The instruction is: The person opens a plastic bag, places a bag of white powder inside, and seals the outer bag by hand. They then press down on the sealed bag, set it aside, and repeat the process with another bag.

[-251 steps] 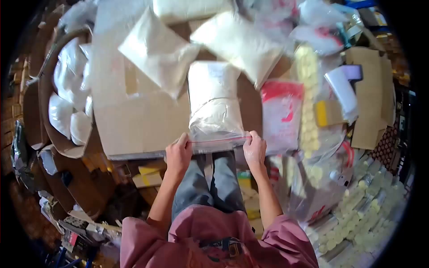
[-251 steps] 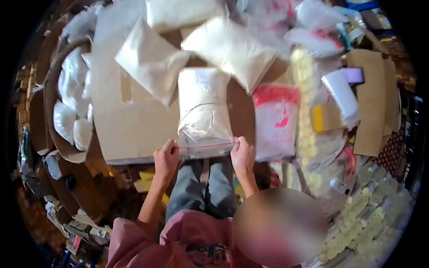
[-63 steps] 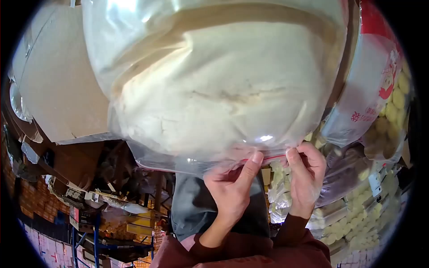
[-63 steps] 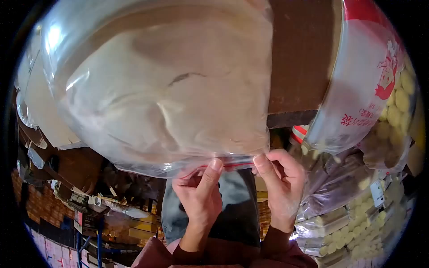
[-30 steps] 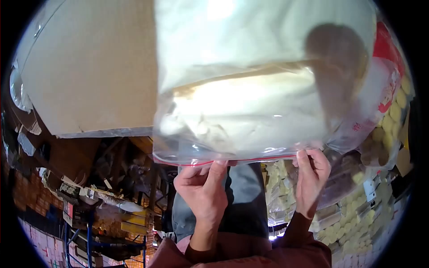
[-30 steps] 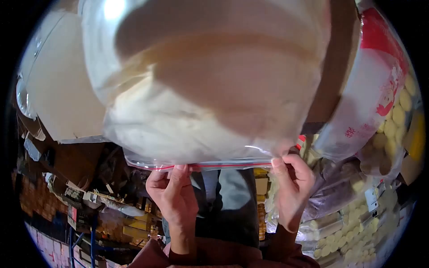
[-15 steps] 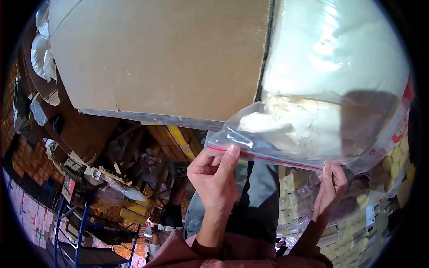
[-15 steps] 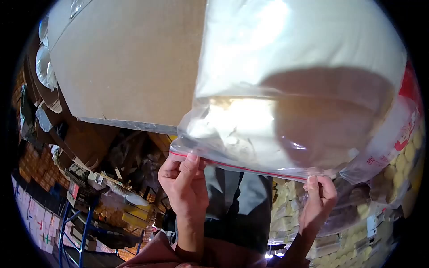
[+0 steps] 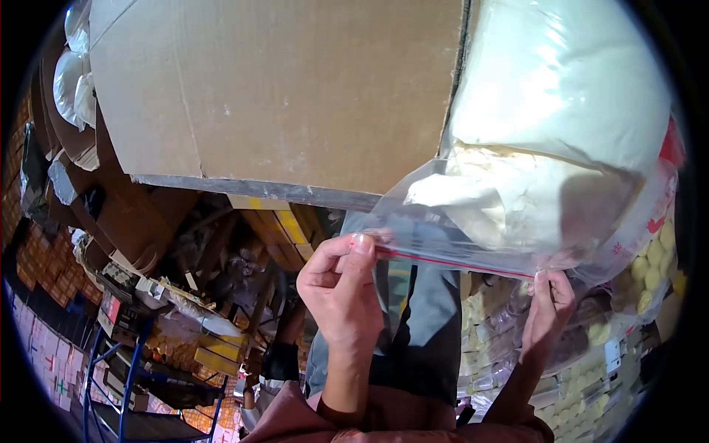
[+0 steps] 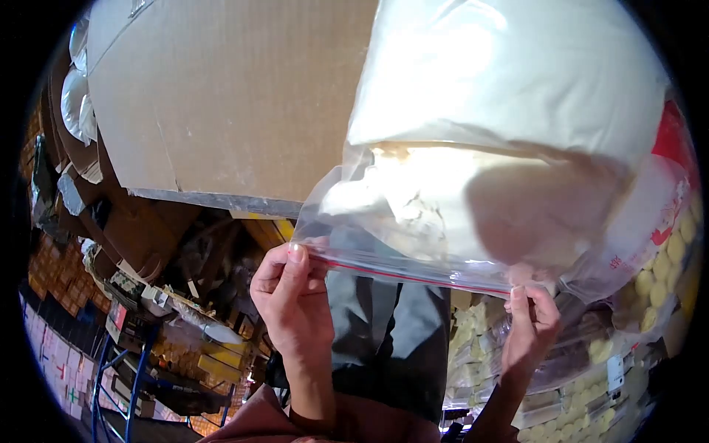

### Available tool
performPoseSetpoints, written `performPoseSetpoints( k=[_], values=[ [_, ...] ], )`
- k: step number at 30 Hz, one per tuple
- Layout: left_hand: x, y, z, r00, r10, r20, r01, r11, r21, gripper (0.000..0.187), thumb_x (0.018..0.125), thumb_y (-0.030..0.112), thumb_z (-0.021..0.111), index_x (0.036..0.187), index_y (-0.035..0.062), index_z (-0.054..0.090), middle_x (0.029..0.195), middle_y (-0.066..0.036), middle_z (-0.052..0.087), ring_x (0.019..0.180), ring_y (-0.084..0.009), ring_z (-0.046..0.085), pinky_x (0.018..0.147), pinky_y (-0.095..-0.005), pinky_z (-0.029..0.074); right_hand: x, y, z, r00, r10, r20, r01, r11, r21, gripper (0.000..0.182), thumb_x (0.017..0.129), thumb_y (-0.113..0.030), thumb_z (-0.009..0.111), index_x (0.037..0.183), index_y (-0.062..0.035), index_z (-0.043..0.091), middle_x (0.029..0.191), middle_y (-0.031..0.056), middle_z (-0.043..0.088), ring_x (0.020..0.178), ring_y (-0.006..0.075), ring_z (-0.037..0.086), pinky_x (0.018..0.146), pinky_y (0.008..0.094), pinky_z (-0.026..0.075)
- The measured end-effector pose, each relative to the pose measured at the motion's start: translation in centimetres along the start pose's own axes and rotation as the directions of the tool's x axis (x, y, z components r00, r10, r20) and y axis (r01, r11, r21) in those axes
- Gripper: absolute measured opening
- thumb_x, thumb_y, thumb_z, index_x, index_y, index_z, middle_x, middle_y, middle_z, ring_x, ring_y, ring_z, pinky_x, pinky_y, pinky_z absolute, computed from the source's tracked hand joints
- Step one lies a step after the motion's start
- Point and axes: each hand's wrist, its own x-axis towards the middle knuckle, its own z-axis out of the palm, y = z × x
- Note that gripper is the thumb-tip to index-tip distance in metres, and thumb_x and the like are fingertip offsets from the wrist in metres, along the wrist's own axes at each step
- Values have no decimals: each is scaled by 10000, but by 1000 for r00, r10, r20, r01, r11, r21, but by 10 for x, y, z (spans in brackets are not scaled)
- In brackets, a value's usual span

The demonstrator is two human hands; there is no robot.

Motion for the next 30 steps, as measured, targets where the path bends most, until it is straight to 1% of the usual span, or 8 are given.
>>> performPoseSetpoints(
  k=[5, 8, 10, 12, 15, 18, 20, 30],
  values=[
    [3, 18, -20, 974, -158, -160, 167, 985, 40, 137, 920, 107, 522, 961, 8, 607, 930, -78, 641, 827, -138, 588, 734, -266, 477, -1, -4, -5, 998, -63, 12, 63, 997, -40, 105, 862, -70, 630, 837, 32, 625, 700, -1, 568, 654, 55, 495, 620, 191, 382],
    [13, 45, -46, 917, 305, -257, -208, 915, 346, 272, 974, 286, 463, 910, 51, 584, 904, -55, 628, 862, -159, 590, 816, -303, 454, -4, -34, -21, 998, -56, 10, 57, 952, -302, 118, 866, -79, 629, 881, 38, 616, 729, -6, 564, 686, 44, 494, 628, 193, 394],
    [1, 70, -44, 966, 241, -89, -189, 902, 389, 325, 979, 299, 452, 951, 9, 595, 994, -101, 632, 991, -189, 581, 912, -342, 431, -5, -38, -27, 969, -248, 15, 242, 927, -285, 196, 845, -44, 641, 1022, 34, 614, 871, 23, 596, 794, 76, 537, 700, 218, 436],
    [-4, 69, -15, 904, 418, 87, -355, 624, 696, 325, 979, 241, 433, 1064, -38, 576, 1088, -137, 621, 1043, -203, 574, 936, -351, 426, -4, -64, -20, 914, -392, -100, 386, 919, -76, 275, 838, -27, 628, 1105, 37, 603, 1016, 76, 615, 922, 130, 563, 793, 256, 462],
    [-13, 65, 59, 775, 412, 479, -632, 513, 581, 336, 890, 30, 508, 1215, -58, 513, 1238, -204, 558, 1139, -256, 542, 956, -380, 429, 14, -120, -3, 692, -716, -90, 674, 686, -273, 362, 825, -14, 615, 1180, 36, 571, 1204, 153, 579, 1088, 249, 561, 929, 320, 439],
    [5, 56, 144, 426, 408, 808, -905, 211, 370, 523, 752, -64, 600, 1266, -10, 517, 1304, -192, 518, 1260, -386, 445, 1017, -413, 376, 38, -164, 36, 485, -874, -4, 827, 460, -324, 394, 852, -38, 573, 1238, 29, 533, 1298, 200, 515, 1191, 343, 510, 1002, 392, 394],
    [26, 33, 181, 246, 332, 910, -948, -113, 298, 457, 855, 96, 524, 1303, 13, 489, 1395, -171, 431, 1334, -366, 339, 1096, -439, 238, 69, -168, 73, 305, -952, 19, 886, 276, -372, 407, 884, -70, 519, 1274, 45, 497, 1332, 213, 478, 1230, 366, 467, 1035, 435, 352],
    [24, 16, 164, 324, 269, 907, -878, -270, 394, 502, 888, 156, 475, 1367, 13, 427, 1444, -141, 385, 1372, -346, 287, 1130, -471, 150, 60, -159, 66, 452, -878, 159, 794, 314, -520, 502, 915, -191, 425, 1375, 10, 399, 1440, 184, 371, 1349, 337, 333, 1111, 463, 222]
  ],
)
